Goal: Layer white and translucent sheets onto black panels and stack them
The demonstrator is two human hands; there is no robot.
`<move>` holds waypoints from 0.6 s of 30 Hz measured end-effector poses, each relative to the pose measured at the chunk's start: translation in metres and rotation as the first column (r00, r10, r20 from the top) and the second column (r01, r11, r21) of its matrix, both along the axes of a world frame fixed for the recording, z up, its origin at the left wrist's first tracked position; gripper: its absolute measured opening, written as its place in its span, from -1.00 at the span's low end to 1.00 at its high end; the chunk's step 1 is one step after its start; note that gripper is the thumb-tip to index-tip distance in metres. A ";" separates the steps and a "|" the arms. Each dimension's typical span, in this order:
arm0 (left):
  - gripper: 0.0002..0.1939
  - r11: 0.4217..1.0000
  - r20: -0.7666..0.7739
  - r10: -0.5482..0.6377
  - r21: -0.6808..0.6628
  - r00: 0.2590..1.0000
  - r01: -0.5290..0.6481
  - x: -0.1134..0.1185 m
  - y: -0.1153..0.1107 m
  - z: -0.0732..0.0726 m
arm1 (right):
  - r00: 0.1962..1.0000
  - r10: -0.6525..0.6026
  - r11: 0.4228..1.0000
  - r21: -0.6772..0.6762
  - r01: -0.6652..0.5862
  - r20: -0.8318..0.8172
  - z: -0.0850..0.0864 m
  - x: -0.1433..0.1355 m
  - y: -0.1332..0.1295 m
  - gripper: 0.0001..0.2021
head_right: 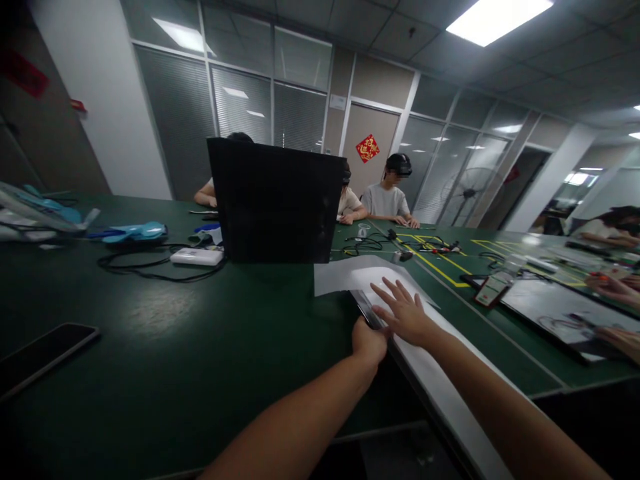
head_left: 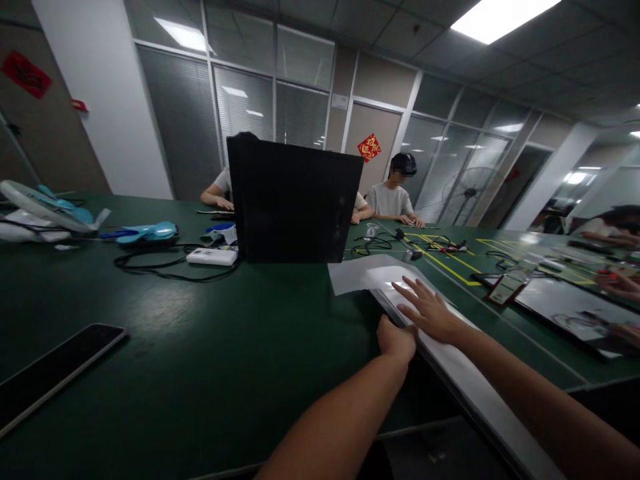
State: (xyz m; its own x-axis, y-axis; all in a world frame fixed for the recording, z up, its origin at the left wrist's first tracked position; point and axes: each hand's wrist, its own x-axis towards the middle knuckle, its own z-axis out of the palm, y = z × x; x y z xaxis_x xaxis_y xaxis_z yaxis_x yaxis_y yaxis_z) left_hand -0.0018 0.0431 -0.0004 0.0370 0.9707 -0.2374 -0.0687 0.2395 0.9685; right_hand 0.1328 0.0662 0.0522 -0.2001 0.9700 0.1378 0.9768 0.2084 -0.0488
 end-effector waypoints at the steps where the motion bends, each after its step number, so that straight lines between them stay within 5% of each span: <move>1: -0.60 1.000 -0.004 -0.014 0.008 1.000 0.014 -0.001 -0.001 0.000 | 1.000 -0.014 1.000 -0.011 0.014 0.003 -0.003 -0.003 0.006 -0.34; 11: -0.60 0.988 0.082 -0.151 -0.017 0.985 0.153 -0.020 -0.006 0.000 | 0.997 -0.063 0.991 -0.116 0.067 0.041 -0.037 0.005 0.031 -0.45; 18: -0.60 0.972 0.178 -0.160 -0.141 0.971 0.186 -0.031 -0.017 0.013 | 0.991 -0.107 0.989 -0.094 0.115 0.083 -0.050 0.017 0.047 -0.44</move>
State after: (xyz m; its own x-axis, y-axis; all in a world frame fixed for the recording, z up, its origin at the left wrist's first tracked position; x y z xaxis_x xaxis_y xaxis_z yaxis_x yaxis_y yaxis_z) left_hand -0.0326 0.0265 0.0127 0.2525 0.8976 -0.3613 -0.1677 0.4083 0.8973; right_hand 0.1501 0.1132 0.0022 -0.0969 0.9949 0.0285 0.9952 0.0965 0.0131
